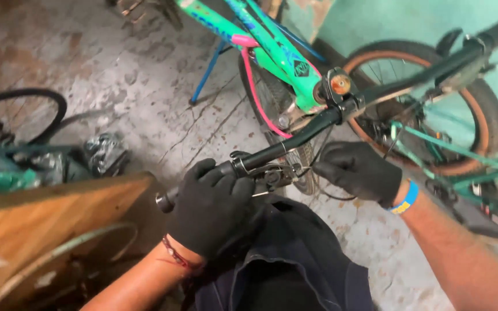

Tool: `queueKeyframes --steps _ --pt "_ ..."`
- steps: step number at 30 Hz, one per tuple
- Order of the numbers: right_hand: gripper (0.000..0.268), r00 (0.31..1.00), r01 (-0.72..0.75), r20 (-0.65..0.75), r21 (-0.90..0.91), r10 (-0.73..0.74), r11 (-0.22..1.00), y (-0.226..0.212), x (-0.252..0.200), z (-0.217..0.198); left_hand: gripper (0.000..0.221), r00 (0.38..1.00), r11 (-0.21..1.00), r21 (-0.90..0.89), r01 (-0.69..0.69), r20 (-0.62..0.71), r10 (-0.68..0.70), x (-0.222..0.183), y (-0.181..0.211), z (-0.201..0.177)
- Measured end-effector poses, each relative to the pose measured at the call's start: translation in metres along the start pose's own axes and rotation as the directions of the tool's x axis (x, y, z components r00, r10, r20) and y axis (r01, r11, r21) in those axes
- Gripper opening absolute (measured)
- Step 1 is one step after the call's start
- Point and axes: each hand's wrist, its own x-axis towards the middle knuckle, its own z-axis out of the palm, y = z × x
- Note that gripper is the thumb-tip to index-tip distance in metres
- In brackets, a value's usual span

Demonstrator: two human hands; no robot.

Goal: The person is applying grease to a bicycle cable and threading it through the housing on the handlebars.

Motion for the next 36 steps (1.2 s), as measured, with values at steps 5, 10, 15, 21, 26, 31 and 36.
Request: queueKeyframes --steps 5,10,15,21,26,31,36 --pt "0.044 0.997 0.005 -0.075 0.064 0.0 0.998 0.032 0.0 -0.001 0.029 0.997 0.996 0.067 0.064 -0.053 -0.061 -0.006 0.011 0.009" --pt "0.033 0.994 0.078 -0.081 0.078 -0.071 0.994 0.006 0.013 -0.017 0.042 0.973 0.966 0.123 0.227 0.022 -0.232 0.007 0.035 -0.004" --pt "0.012 0.985 0.172 0.029 -0.096 -0.17 0.98 -0.009 0.029 -0.032 0.016 0.966 0.903 0.384 0.193 0.085 -0.243 0.018 0.049 -0.028" --pt "0.025 0.95 0.304 0.203 -0.415 -0.239 0.858 -0.001 0.039 -0.03 0.059 0.811 0.841 0.429 0.33 0.326 -0.485 -0.008 0.052 -0.025" --pt "0.029 0.914 0.4 0.264 -0.464 -0.307 0.791 0.006 0.039 -0.028 0.018 0.836 0.863 0.255 0.437 0.239 -0.494 -0.006 0.044 -0.015" --pt "0.036 0.915 0.387 0.335 -0.582 -0.223 0.715 0.005 0.035 -0.027 0.03 0.887 0.888 0.326 0.324 0.222 -0.406 -0.019 0.032 -0.019" --pt "0.03 0.938 0.346 0.23 -0.602 -0.259 0.72 0.024 0.027 -0.018 0.038 0.917 0.894 0.373 0.249 0.205 -0.341 -0.02 0.025 -0.017"
